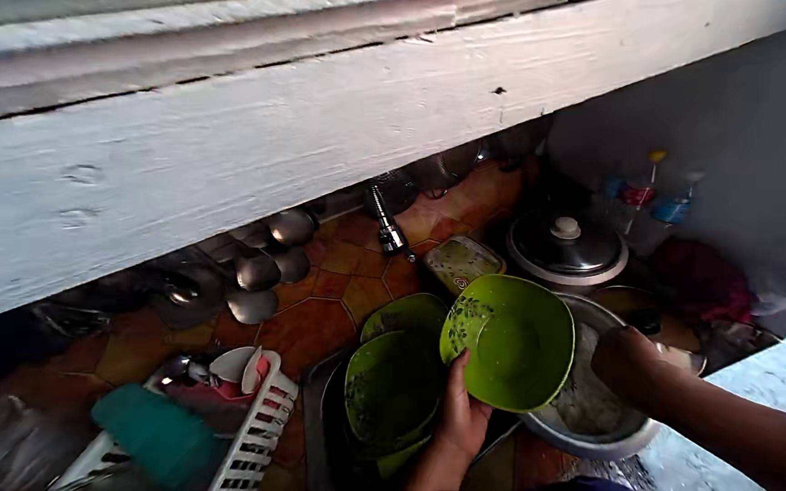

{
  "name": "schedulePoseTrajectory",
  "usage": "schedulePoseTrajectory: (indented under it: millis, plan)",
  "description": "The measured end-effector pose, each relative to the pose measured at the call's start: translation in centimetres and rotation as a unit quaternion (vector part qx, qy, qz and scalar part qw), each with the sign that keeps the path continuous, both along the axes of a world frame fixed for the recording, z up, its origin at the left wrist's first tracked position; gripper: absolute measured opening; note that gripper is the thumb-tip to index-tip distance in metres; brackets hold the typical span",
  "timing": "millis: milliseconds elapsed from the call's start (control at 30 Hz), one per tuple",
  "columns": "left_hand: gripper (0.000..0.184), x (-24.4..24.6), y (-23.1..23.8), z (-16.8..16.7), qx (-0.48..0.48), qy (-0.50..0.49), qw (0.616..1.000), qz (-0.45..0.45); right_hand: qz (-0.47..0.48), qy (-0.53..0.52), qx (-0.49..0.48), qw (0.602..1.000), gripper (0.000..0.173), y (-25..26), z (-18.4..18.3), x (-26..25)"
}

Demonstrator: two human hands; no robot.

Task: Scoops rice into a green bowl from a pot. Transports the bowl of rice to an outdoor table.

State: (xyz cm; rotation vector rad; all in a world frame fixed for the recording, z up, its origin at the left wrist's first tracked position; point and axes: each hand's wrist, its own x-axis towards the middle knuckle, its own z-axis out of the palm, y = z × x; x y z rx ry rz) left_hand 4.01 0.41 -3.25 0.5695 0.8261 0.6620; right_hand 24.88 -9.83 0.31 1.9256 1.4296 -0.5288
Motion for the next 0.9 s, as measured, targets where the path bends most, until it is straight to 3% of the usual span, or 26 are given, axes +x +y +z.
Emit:
schedulePoseTrajectory:
  millis: [367,633,767,900]
  plan:
    - [0.042,0.4,0.9,-0.2,-0.009,0.026,1.0,0.0,0.0,0.041,0.045,0.998,0.019,-0.6,-1.9,4.6]
    - [0.042,0.3,1.2,-0.4,-0.007,0.019,1.0,0.001,0.073,0.044,0.197,0.977,0.018,-4.0,-4.4,4.7]
    - [0.042,0.1,1.2,-0.7,-0.007,-0.002,1.0,0.0,0.09,0.004,0.405,0.91,0.01,-6.2,-7.2,4.0]
    - [0.044,0.1,1.5,-0.6,-0.017,-0.006,1.0,-0.01,0.121,-0.008,0.543,0.831,0.019,-6.3,-8.4,3.0]
